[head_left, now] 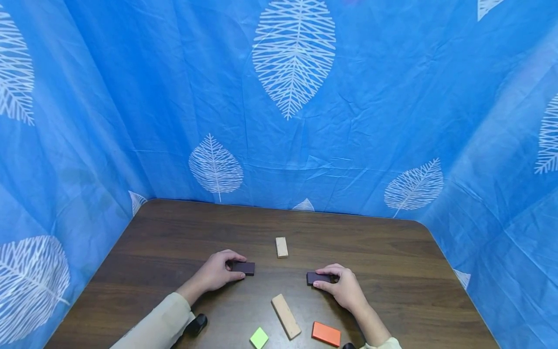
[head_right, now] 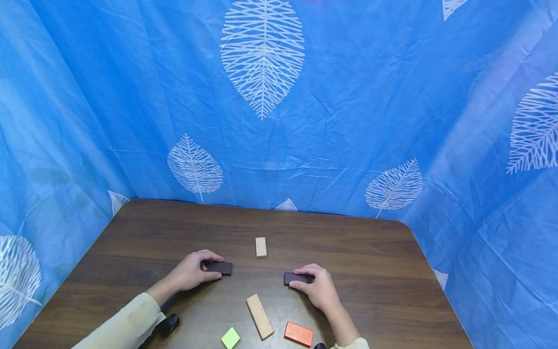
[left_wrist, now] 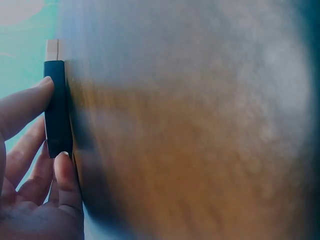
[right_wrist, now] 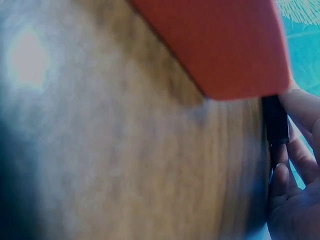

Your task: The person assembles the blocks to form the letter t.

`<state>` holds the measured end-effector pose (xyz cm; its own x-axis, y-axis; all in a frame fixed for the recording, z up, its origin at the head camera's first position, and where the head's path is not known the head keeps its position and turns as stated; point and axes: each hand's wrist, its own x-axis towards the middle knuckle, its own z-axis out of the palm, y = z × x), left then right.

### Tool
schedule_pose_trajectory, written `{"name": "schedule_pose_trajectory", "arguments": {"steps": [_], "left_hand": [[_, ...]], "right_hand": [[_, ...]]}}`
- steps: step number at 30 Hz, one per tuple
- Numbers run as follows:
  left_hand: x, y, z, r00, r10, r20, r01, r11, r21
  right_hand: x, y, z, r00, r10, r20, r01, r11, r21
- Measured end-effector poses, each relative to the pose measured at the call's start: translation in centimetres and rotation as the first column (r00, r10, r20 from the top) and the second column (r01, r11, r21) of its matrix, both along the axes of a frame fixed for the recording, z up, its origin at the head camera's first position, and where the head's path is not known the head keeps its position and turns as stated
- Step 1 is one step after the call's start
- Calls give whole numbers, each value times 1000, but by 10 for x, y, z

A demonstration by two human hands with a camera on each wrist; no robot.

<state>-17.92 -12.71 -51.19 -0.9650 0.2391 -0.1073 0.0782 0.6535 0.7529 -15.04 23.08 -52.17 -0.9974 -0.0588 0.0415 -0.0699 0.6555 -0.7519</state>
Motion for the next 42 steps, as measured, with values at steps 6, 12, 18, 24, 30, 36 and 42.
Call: {"name": "schedule_pose_trajectory", "arguments": {"steps": [6,12,18,24,30,36,42], "left_hand": [[0,1,1,1000,-9,-18,9,1000,-8],[2,1,1,998,-33,-59,33,999,-14],[3,2,1,997,-44,-63,42,999,-24],[2,5,3,993,-58,-100,55,998,-32],[-1,10,8,987,-93,-135,91,996,-20],[0,16,12,979,-136,-150,137,991,-10],[2,23,15,968,-177,-177,180,984,-4]], "right_hand": [[0,-1,1,1000,-1,1,1,1000,0],[1,-1,1,1000,-5,12,5,1000,-2],[1,0,0,1000,-3,13,3,1000,0],[-1,0,0,1000,-5,21,5,1000,5],[-1,0,0,1000,-4,8,4,1000,3],[0,0,0,1000,-4,6,4,1000,1],[0,0,1,1000,-7,23,7,1000,1]]}}
